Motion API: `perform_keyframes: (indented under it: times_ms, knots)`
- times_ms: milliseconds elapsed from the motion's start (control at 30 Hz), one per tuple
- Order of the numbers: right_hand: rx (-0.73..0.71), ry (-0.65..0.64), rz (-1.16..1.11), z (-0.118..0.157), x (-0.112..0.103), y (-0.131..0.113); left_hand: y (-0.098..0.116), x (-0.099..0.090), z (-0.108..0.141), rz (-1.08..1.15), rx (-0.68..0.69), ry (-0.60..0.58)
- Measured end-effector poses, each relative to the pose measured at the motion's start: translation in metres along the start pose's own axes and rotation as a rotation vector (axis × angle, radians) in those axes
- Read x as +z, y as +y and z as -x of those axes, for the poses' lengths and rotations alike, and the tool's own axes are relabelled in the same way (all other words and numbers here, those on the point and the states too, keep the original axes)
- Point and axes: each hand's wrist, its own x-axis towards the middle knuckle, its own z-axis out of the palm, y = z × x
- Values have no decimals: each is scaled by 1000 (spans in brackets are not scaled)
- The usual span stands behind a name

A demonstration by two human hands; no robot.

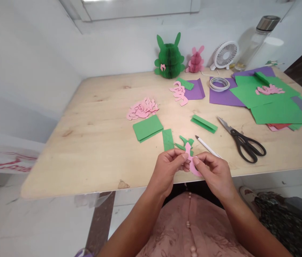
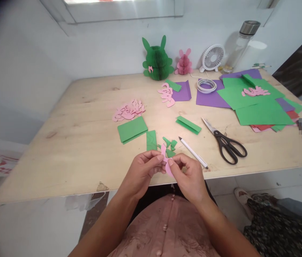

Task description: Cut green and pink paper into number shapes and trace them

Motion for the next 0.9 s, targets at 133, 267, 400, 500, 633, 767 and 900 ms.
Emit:
perform_keyframes:
  times_ms: [133,267,400,500,633,767,900]
  knots:
    - [-7,-9,-5,1,0,-1,0,-1,0,-3,1,-5]
    - [-5,-13,-7,2,0,-1,3,-2,-2,-25,26,-6]
    - [12,-20,6,3,1,0,10,-1,-5,-42,54,-10]
    - [30,-26,12,4,2,0,13,1,-6,-41,63,-16]
    - [37,-29,2,4,3,0,13,2,-7,-39,70,-9]
    - [27,-27,12,3,3,-1,14,1,-8,-34,63,1]
    - [24,-27,14,2,4,-3,14,1,-8,-23,65,-10]
